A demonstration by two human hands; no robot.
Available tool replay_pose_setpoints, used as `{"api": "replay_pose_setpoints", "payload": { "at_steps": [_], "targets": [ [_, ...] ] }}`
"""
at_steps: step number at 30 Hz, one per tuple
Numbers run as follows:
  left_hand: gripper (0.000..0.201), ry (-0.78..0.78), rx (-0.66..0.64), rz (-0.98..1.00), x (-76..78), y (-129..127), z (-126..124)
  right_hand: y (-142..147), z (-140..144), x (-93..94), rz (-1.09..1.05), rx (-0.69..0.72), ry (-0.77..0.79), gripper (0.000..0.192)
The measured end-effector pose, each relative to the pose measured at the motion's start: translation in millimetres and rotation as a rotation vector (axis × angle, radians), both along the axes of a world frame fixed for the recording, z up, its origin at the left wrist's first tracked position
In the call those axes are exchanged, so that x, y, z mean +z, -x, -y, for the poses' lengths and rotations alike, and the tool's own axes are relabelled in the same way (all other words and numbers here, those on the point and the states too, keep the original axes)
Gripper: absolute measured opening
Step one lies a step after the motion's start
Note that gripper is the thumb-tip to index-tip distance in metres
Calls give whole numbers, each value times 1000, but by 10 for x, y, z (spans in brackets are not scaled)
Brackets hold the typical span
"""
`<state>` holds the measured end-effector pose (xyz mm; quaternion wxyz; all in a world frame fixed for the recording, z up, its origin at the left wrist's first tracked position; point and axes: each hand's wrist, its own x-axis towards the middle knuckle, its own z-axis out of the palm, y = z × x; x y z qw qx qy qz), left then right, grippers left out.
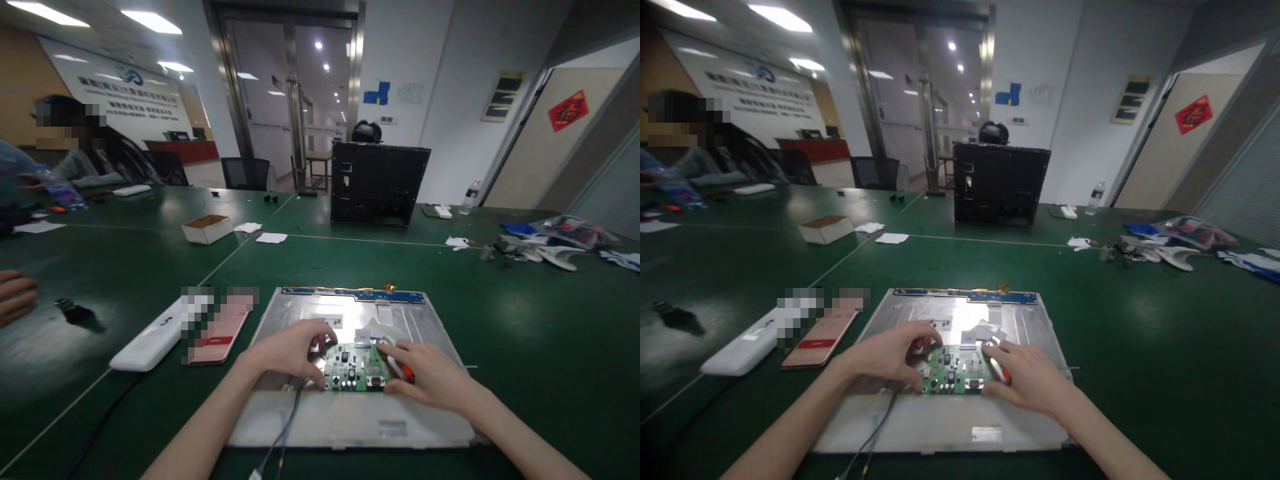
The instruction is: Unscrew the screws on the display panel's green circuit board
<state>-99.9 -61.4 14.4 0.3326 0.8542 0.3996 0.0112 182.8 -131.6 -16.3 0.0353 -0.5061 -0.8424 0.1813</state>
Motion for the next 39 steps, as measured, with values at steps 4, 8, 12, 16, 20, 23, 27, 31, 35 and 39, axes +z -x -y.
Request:
{"api": "replay_pose_setpoints", "payload": {
  "at_steps": [4, 8, 12, 16, 20, 23, 27, 31, 35, 39],
  "targets": [
    [61, -12, 3, -22, -42, -13, 7, -21, -9, 4, -13, -2, -4, 61],
    [57, -41, -2, 19, -70, -11, 9, -27, -40, 120, -151, -6, -60, 49],
    [57, -44, 6, 40, -92, -4, 10, 7, -88, 393, -611, -39, -157, 29],
    [55, -45, 3, 62, -114, 1, 0, 81, -221, 606, -1303, -95, 98, 29],
    [55, -30, 7, 64, -104, 5, -20, 167, -462, 480, -1542, -165, 409, 39],
    [45, -3, 38, 114, -130, 7, -53, 207, -637, 183, -1634, -313, 602, 37],
    [35, -40, 211, 313, -299, -33, -143, 212, -744, -155, -1689, -350, 627, 24],
    [49, -198, 486, 441, -505, -128, -250, 197, -747, -257, -1720, -353, 638, 24],
    [55, -266, 561, 430, -575, -200, -316, 176, -779, -277, -1747, -363, 624, 25],
    [59, -270, 573, 424, -569, -249, -359, 133, -840, -295, -1763, -376, 606, 22]
  ]
}}
